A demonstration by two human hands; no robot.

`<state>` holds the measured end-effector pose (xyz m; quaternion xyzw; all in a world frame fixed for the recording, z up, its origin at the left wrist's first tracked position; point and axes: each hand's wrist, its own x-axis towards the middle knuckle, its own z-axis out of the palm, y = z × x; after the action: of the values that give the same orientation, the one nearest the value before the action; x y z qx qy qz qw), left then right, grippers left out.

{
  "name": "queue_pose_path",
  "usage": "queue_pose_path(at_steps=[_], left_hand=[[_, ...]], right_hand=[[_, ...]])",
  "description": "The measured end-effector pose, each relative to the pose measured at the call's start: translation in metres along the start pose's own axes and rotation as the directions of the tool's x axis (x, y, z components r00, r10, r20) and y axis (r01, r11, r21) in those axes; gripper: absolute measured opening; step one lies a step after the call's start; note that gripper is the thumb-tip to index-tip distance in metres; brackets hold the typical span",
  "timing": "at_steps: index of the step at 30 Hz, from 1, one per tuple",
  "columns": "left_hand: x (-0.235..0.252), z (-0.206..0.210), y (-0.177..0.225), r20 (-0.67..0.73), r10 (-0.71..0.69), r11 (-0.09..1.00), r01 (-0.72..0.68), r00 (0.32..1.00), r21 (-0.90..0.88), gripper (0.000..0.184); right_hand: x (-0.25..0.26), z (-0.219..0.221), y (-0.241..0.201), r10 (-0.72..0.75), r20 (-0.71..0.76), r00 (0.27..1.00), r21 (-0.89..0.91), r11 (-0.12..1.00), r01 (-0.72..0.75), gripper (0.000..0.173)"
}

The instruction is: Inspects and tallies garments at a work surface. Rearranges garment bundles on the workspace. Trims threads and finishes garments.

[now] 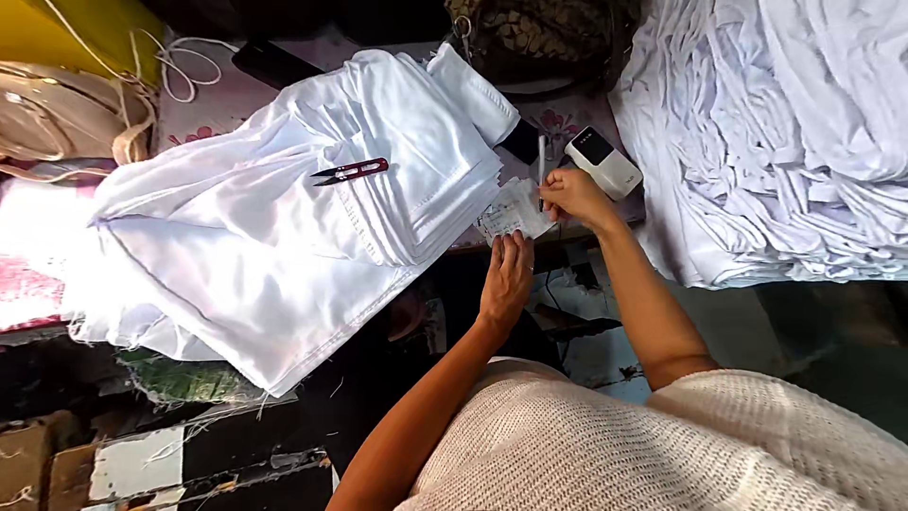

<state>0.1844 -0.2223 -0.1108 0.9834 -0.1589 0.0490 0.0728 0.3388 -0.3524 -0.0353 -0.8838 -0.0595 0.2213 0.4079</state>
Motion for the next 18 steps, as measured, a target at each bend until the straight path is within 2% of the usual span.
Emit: queue_pose_path(at_steps=[2, 3, 5, 8, 12, 15, 18], left_hand=[[0.000, 0.001, 0.001, -0.025, -0.022, 1.000, 0.022, 0.999, -0.019, 0.048], [0.002, 0.002, 0.001, -0.049, -0.032, 0.999, 0.030, 0.998, -0.029, 0.048], [0.005, 0.002, 0.002, -0.039, -0.048, 0.998, 0.046, 0.998, -0.048, 0.049], [0.006, 0.001, 0.002, -0.018, -0.063, 0.997, 0.063, 0.998, -0.041, 0.051], [0.003, 0.005, 0.005, -0.017, -0.084, 0.996, 0.084, 0.996, -0.001, 0.050], [0.002, 0.006, 0.006, -0.019, -0.092, 0.996, 0.092, 0.996, 0.009, 0.050], [0.001, 0.004, 0.010, 0.006, -0.107, 0.994, 0.107, 0.994, 0.001, 0.051]], right_hand=[[-0.010, 0.005, 0.007, -0.135, -0.031, 0.990, 0.409, 0.902, 0.136, 0.011], [-0.013, 0.013, 0.011, -0.204, -0.077, 0.976, 0.531, 0.820, 0.213, 0.007], [-0.015, 0.034, 0.017, -0.273, -0.150, 0.950, 0.640, 0.706, 0.304, 0.007], [-0.009, 0.059, 0.030, -0.311, -0.258, 0.915, 0.593, 0.696, 0.404, 0.008], [-0.005, 0.062, 0.039, -0.294, -0.397, 0.870, 0.501, 0.724, 0.473, 0.009], [-0.002, 0.053, 0.045, -0.288, -0.429, 0.856, 0.455, 0.750, 0.480, 0.016], [-0.002, 0.046, 0.047, -0.255, -0.408, 0.877, 0.484, 0.754, 0.444, 0.016]])
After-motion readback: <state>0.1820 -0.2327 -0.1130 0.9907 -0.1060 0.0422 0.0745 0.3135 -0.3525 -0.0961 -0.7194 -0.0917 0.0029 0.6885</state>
